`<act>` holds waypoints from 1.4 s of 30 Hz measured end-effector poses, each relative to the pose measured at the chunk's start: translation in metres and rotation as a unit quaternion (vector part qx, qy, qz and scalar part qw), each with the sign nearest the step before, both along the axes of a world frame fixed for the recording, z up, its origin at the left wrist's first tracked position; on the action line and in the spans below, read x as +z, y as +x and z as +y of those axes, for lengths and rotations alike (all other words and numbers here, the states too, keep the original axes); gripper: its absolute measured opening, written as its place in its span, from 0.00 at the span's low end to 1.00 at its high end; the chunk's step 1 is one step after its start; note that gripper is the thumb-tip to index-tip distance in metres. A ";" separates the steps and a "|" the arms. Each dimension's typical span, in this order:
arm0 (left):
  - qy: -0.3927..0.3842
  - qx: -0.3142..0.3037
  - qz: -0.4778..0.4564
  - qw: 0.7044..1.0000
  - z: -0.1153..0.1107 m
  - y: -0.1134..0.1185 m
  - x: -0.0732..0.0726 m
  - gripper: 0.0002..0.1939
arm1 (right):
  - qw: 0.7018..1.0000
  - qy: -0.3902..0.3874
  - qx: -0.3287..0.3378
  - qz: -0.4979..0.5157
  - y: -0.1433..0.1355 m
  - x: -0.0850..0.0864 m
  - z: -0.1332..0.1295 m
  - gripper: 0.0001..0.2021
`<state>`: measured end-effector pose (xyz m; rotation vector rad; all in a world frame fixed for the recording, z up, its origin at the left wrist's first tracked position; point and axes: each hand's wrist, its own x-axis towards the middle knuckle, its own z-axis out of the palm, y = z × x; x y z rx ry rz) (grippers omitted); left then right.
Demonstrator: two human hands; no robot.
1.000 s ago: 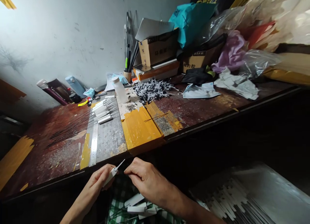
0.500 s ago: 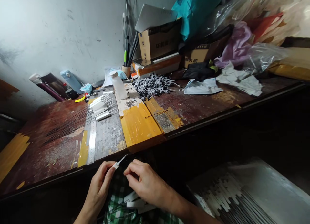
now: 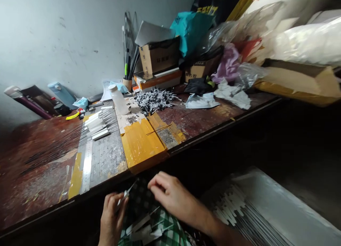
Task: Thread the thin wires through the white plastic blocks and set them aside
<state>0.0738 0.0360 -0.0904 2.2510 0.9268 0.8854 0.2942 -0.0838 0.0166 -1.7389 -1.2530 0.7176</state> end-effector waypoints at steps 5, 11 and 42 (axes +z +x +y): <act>0.035 -0.045 0.049 0.997 -0.018 -0.001 -0.042 0.20 | 0.967 0.060 -0.093 -0.231 0.069 0.013 0.003 0.11; 0.131 -0.084 -0.011 0.988 0.015 0.014 0.039 0.12 | 0.905 -0.065 -0.111 -0.406 0.082 0.010 0.026 0.14; -0.407 -0.186 0.068 0.892 0.030 0.012 0.151 0.22 | 0.982 0.153 0.050 0.104 -0.024 0.005 0.023 0.11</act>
